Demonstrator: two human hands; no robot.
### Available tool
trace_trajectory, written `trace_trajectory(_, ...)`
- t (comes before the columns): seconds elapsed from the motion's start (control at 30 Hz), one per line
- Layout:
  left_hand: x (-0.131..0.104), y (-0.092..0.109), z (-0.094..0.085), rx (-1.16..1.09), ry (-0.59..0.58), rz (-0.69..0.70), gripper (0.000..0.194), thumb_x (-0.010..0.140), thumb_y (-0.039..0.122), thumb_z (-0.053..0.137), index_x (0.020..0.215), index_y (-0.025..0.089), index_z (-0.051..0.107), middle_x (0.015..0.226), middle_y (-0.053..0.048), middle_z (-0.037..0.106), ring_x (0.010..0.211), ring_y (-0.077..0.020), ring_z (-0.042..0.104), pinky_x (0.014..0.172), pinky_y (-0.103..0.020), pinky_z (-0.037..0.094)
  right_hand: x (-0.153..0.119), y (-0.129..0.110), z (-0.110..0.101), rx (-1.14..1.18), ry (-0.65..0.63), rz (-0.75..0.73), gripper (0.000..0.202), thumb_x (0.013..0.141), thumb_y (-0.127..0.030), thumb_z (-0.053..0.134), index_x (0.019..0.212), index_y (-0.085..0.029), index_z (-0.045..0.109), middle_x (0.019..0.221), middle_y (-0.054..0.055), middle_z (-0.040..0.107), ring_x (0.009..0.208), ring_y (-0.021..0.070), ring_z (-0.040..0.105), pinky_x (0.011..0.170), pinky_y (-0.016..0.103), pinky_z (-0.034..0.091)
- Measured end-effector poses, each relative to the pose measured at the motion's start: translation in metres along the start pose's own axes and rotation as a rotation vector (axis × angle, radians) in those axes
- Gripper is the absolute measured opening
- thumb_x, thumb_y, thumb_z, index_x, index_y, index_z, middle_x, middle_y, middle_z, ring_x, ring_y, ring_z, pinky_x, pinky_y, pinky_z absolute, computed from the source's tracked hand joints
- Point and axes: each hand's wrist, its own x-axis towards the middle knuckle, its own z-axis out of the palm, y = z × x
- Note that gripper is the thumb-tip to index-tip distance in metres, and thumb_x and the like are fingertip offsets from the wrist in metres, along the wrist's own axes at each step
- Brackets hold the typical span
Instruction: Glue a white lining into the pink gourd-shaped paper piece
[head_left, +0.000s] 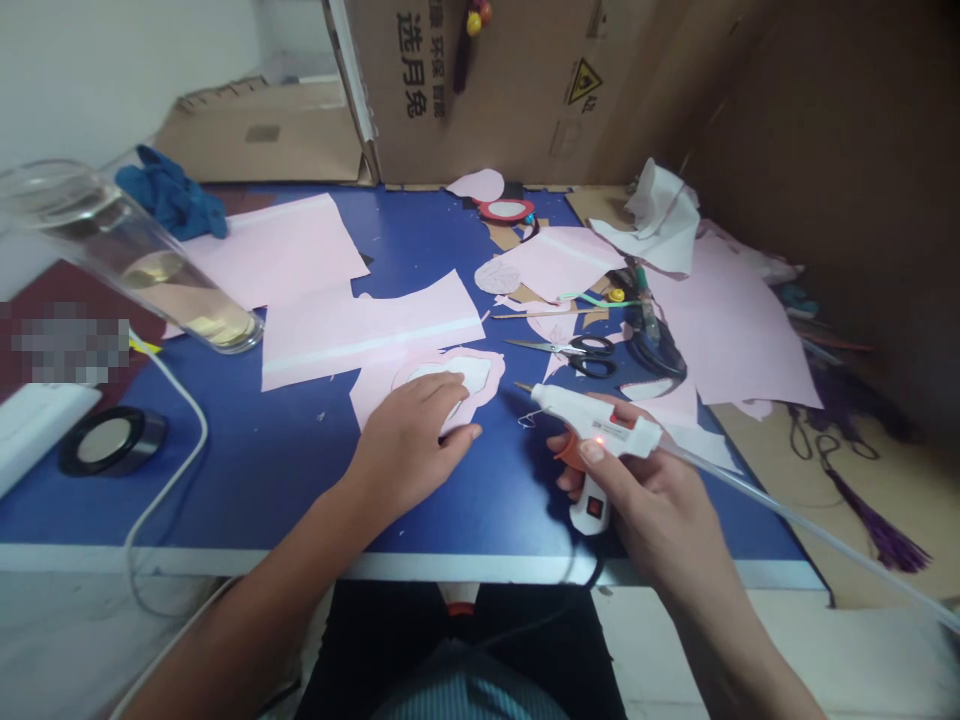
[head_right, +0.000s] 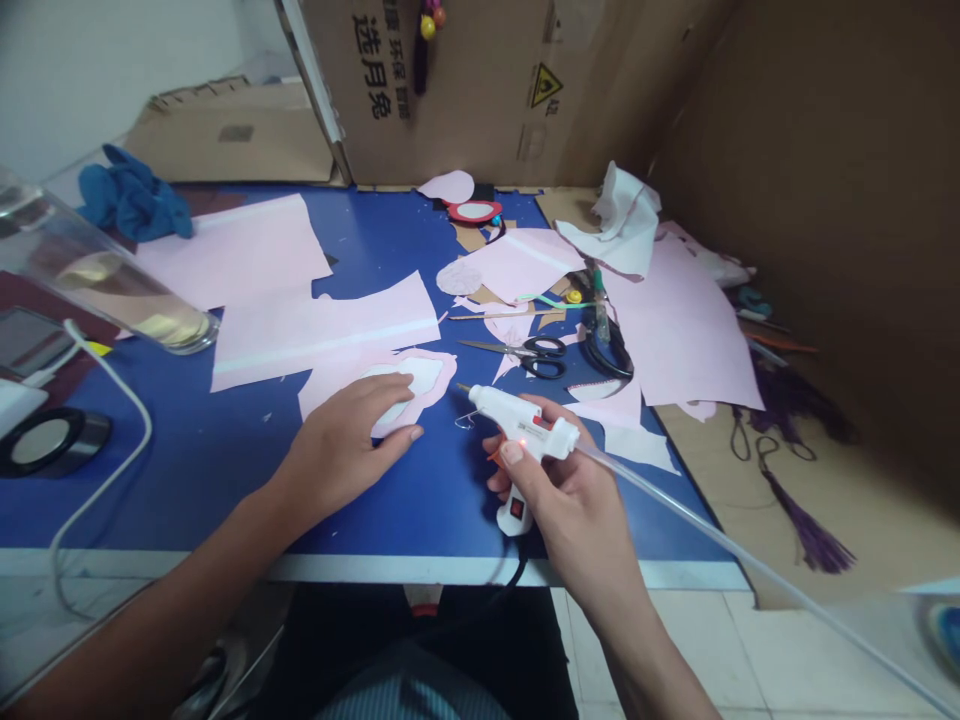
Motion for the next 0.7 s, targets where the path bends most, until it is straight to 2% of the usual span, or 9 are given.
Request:
trace_trajectory(0.17,0.004,0.006,0.003,0.011,0.015,-0.052,0.017,0.097,0.021,0.073,0.114,0.022,0.076,0.133,-0.009,0.080,0.123,-0.0303,0.075,0.102,-0.046,0.065,-0.003,-0.006,0.003,-0.074,-0.010,-0.021,0.078,0.085,-0.063,0.088,0.149,-0.025,0.062,0.099,0.008,0.085,0.070,0.0229,0.074,0.054,0.031,0.058)
trace_trajectory(0.37,0.008,0.013,0.008,0.094,0.029,-0.058,0.011,0.098,0.023,0.071,0.108,0.021,0.077,0.131,-0.010,0.080,0.122,-0.0313,0.074,0.100,-0.046,0.064,-0.003,-0.007,0.005,-0.070,0.007,-0.026,0.078,0.085,-0.064,0.088,0.147,-0.024,0.062,0.098,0.008,0.085,0.069,0.0221,0.073,0.053,0.030,0.056)
trace_trajectory(0.57,0.010,0.016,0.012,0.155,0.043,-0.066,0.014,0.098,0.021,0.067,0.105,0.020,0.079,0.126,-0.010,0.081,0.116,-0.0307,0.074,0.095,-0.044,0.065,-0.004,-0.002,0.003,-0.038,0.005,-0.017,0.079,0.085,-0.062,0.089,0.150,-0.025,0.062,0.101,0.008,0.085,0.072,0.0222,0.074,0.056,0.030,0.058)
trace_trajectory(0.63,0.011,0.017,0.012,0.161,0.048,-0.067,0.015,0.098,0.019,0.065,0.102,0.020,0.079,0.125,-0.011,0.081,0.115,-0.0309,0.075,0.093,-0.044,0.066,-0.001,0.000,0.003,0.025,0.007,-0.002,0.075,0.085,-0.059,0.091,0.147,-0.025,0.065,0.104,0.008,0.085,0.077,0.0228,0.075,0.060,0.031,0.060)
trace_trajectory(0.7,0.011,0.017,0.011,0.148,0.060,-0.068,0.016,0.099,0.019,0.063,0.100,0.020,0.079,0.125,-0.010,0.082,0.115,-0.0309,0.076,0.094,-0.045,0.066,0.003,-0.001,0.005,0.135,0.004,0.008,0.064,0.085,-0.056,0.093,0.136,-0.024,0.072,0.107,0.009,0.085,0.086,0.0239,0.077,0.073,0.034,0.064)
